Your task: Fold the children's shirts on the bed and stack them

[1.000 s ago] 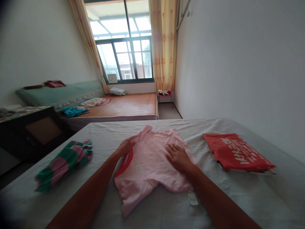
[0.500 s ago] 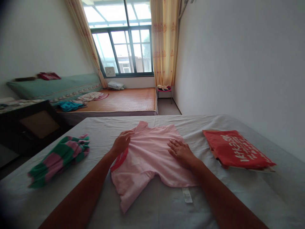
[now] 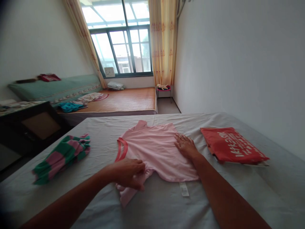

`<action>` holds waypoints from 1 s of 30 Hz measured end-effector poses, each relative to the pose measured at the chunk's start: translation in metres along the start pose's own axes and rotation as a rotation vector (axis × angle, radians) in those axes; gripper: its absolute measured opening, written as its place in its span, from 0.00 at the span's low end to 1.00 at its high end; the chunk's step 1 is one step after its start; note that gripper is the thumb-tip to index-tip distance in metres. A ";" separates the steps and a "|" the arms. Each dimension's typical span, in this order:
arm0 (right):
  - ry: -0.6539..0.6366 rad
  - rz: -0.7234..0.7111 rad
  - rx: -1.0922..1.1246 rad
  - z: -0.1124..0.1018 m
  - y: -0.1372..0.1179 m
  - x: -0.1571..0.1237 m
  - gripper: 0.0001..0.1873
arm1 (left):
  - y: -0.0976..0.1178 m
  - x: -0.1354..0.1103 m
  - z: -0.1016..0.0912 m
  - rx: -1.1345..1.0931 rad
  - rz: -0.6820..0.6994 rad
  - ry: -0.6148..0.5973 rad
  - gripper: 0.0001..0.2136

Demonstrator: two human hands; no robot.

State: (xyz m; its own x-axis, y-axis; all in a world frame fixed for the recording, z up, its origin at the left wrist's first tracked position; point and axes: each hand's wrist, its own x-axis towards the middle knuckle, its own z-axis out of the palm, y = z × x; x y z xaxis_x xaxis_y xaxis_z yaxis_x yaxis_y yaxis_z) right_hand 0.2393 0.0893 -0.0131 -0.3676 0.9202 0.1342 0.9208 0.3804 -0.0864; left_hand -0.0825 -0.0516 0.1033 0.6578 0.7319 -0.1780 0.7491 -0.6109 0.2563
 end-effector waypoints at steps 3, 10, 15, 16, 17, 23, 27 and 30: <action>-0.014 -0.005 0.021 -0.001 -0.002 -0.001 0.29 | 0.009 -0.014 0.012 0.071 0.020 -0.011 0.09; -0.004 -0.020 0.124 -0.023 -0.002 -0.007 0.27 | -0.012 -0.035 -0.010 -0.089 0.062 -0.211 0.15; -0.320 -0.259 0.477 -0.085 -0.021 -0.025 0.20 | -0.028 -0.061 -0.011 -0.080 0.006 -0.225 0.24; -0.441 -0.318 0.516 -0.095 -0.032 -0.031 0.20 | -0.030 -0.065 -0.009 -0.077 0.011 -0.218 0.23; -0.538 -0.376 0.516 -0.103 -0.046 -0.037 0.21 | -0.030 -0.067 -0.007 -0.080 0.020 -0.206 0.22; -0.406 -0.517 0.107 -0.101 -0.124 -0.069 0.26 | -0.024 -0.059 0.000 -0.124 0.048 -0.084 0.08; -0.305 -0.523 -0.005 -0.090 -0.129 -0.075 0.11 | -0.028 -0.056 0.001 -0.120 0.057 -0.088 0.08; -0.296 -0.497 -0.047 -0.089 -0.118 -0.072 0.12 | -0.033 -0.061 -0.001 -0.140 0.067 -0.135 0.09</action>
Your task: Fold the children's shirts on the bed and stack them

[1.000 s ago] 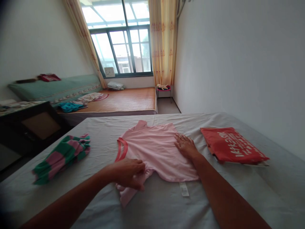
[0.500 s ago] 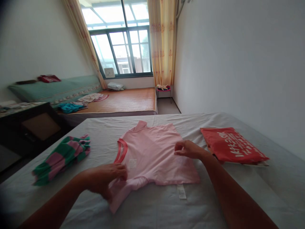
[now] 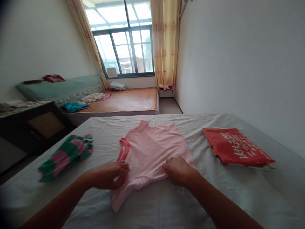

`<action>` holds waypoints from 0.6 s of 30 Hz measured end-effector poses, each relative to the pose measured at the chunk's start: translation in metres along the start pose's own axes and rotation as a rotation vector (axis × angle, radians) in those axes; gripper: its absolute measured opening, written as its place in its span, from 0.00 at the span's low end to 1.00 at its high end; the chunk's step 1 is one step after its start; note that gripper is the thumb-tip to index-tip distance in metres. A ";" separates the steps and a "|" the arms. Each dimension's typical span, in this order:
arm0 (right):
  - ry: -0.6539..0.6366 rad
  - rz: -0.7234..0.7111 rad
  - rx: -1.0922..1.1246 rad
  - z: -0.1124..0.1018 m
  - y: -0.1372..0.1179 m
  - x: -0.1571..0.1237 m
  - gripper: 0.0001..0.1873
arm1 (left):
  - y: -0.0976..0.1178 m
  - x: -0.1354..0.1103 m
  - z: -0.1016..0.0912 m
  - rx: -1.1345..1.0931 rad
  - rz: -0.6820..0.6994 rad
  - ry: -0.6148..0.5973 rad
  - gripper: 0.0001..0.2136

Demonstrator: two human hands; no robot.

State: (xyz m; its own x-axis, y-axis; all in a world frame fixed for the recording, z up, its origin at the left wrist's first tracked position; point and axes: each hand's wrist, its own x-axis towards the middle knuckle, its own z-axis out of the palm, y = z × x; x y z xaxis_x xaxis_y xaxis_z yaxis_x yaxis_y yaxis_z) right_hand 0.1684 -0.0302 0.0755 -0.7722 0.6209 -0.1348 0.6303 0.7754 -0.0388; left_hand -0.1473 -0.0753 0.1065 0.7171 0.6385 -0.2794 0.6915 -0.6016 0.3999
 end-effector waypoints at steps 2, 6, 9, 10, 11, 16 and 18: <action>-0.012 0.012 0.000 -0.001 0.009 -0.002 0.13 | -0.001 -0.004 0.000 -0.023 0.012 -0.043 0.17; -0.019 0.097 0.027 -0.006 0.029 -0.007 0.12 | 0.002 -0.009 0.007 -0.027 -0.012 -0.019 0.23; -0.037 0.181 0.061 -0.013 0.045 -0.013 0.12 | 0.008 -0.009 0.015 -0.033 -0.039 0.051 0.11; -0.045 0.204 0.080 -0.017 0.051 -0.016 0.12 | 0.010 -0.009 0.017 -0.039 -0.039 0.072 0.08; -0.051 0.215 0.109 -0.019 0.057 -0.018 0.11 | 0.011 -0.010 0.017 -0.052 -0.035 0.088 0.06; 0.066 0.117 0.516 -0.018 0.089 -0.013 0.08 | -0.007 -0.002 0.003 -0.284 -0.129 0.262 0.05; 0.259 0.203 0.734 -0.004 0.103 -0.003 0.11 | -0.027 0.010 -0.005 -0.424 -0.264 0.481 0.07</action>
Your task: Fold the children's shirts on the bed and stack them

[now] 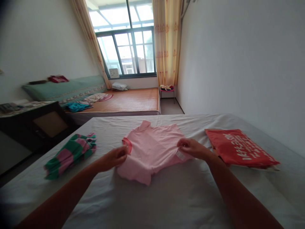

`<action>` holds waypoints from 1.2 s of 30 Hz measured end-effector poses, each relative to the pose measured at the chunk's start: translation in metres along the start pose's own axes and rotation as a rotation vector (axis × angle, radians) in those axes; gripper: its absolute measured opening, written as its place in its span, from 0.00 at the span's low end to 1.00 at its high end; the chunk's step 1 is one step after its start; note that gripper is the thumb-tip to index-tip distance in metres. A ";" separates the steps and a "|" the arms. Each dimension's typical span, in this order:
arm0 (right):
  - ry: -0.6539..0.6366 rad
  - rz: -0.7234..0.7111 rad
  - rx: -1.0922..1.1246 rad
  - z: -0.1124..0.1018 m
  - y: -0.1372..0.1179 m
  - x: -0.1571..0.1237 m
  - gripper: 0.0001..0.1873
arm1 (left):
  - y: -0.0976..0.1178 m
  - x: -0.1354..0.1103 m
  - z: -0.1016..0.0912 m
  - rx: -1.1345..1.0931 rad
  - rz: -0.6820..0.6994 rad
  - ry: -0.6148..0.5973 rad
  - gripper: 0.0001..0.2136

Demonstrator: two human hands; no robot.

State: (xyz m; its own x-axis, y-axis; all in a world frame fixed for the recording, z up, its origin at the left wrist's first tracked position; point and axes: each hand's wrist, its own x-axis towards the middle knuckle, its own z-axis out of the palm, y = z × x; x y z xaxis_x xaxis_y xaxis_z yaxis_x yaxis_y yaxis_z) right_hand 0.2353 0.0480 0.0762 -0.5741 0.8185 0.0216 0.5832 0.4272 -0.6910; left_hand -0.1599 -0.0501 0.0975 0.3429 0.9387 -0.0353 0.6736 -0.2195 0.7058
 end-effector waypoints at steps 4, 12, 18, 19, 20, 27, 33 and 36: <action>0.400 0.259 0.189 0.012 0.040 0.015 0.23 | -0.031 0.037 -0.004 -0.191 -0.189 0.334 0.18; 0.228 0.298 0.195 0.009 0.055 0.008 0.40 | -0.049 0.029 0.003 -0.205 -0.140 0.230 0.33; 0.190 0.039 0.060 0.011 0.047 0.006 0.36 | -0.051 0.025 -0.001 -0.144 -0.132 0.121 0.26; 0.180 0.039 0.030 0.010 0.050 0.005 0.35 | -0.053 0.025 -0.002 -0.136 -0.136 0.149 0.24; 0.178 0.052 -0.005 0.009 0.053 0.005 0.34 | -0.054 0.025 -0.003 -0.119 -0.139 0.169 0.22; 0.535 -0.024 -0.435 0.024 0.035 0.019 0.23 | -0.037 0.027 0.007 0.448 -0.043 0.319 0.16; 0.062 -0.331 -0.439 0.094 -0.034 0.015 0.29 | -0.020 0.034 0.056 0.547 0.307 0.079 0.21; -0.031 -0.253 -0.483 0.104 -0.031 0.011 0.35 | -0.024 0.035 0.067 0.565 0.253 -0.001 0.25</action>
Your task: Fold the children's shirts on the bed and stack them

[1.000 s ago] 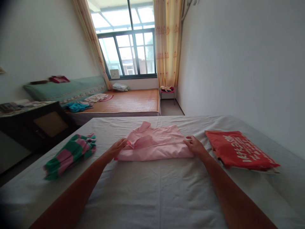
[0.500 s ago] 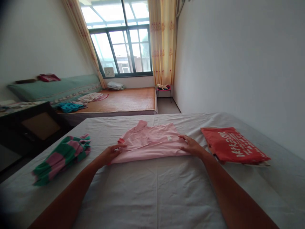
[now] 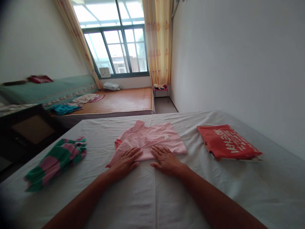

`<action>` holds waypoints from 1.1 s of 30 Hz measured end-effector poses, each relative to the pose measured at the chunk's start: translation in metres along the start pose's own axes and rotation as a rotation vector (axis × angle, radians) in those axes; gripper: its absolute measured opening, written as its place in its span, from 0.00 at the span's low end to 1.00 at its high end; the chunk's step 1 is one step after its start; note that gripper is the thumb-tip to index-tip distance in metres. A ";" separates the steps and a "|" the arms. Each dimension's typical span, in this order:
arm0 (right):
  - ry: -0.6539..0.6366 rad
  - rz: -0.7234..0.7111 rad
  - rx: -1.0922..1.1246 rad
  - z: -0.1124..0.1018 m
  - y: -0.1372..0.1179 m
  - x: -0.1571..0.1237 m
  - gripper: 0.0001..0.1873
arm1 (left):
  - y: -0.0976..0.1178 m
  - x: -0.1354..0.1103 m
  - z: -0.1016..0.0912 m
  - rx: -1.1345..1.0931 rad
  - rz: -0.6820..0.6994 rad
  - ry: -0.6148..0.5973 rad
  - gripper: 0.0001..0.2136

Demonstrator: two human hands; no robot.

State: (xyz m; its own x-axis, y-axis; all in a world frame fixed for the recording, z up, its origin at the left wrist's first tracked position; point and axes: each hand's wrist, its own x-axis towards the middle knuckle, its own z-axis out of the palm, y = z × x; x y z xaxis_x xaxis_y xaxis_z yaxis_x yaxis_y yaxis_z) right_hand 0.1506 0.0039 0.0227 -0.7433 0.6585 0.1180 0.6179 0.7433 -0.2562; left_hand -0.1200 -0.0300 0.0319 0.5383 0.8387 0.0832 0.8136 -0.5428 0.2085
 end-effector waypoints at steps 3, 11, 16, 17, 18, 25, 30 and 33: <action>0.009 0.141 -0.070 0.001 0.033 -0.007 0.34 | -0.007 -0.002 -0.002 -0.025 -0.009 -0.027 0.23; 0.334 0.410 -0.172 0.006 0.123 -0.022 0.26 | -0.035 -0.017 -0.023 -0.193 0.062 -0.065 0.32; 0.491 0.337 0.014 -0.011 0.116 -0.017 0.22 | -0.042 -0.021 -0.031 -0.330 0.040 0.004 0.31; 0.473 0.343 0.063 -0.017 0.113 -0.017 0.21 | -0.042 -0.022 -0.035 -0.359 0.038 0.005 0.31; 0.434 0.359 0.109 -0.024 0.110 -0.019 0.20 | -0.041 -0.023 -0.040 -0.389 0.035 -0.001 0.30; 0.107 0.299 0.102 -0.049 0.107 -0.037 0.17 | -0.050 -0.041 -0.084 -0.555 0.059 -0.241 0.19; 0.232 0.216 -0.091 -0.049 0.100 -0.015 0.18 | -0.097 -0.011 -0.086 -0.424 -0.293 0.049 0.20; 0.124 0.218 -0.122 -0.052 0.098 0.017 0.20 | -0.118 0.020 -0.078 -0.331 -0.442 0.091 0.19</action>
State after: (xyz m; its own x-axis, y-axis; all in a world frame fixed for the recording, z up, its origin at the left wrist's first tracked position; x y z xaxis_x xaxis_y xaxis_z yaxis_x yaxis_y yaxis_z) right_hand 0.2118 0.0942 0.0498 -0.5571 0.8081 0.1915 0.7916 0.5864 -0.1718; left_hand -0.2223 0.0546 0.0852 0.1284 0.9917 -0.0005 0.8372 -0.1082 0.5361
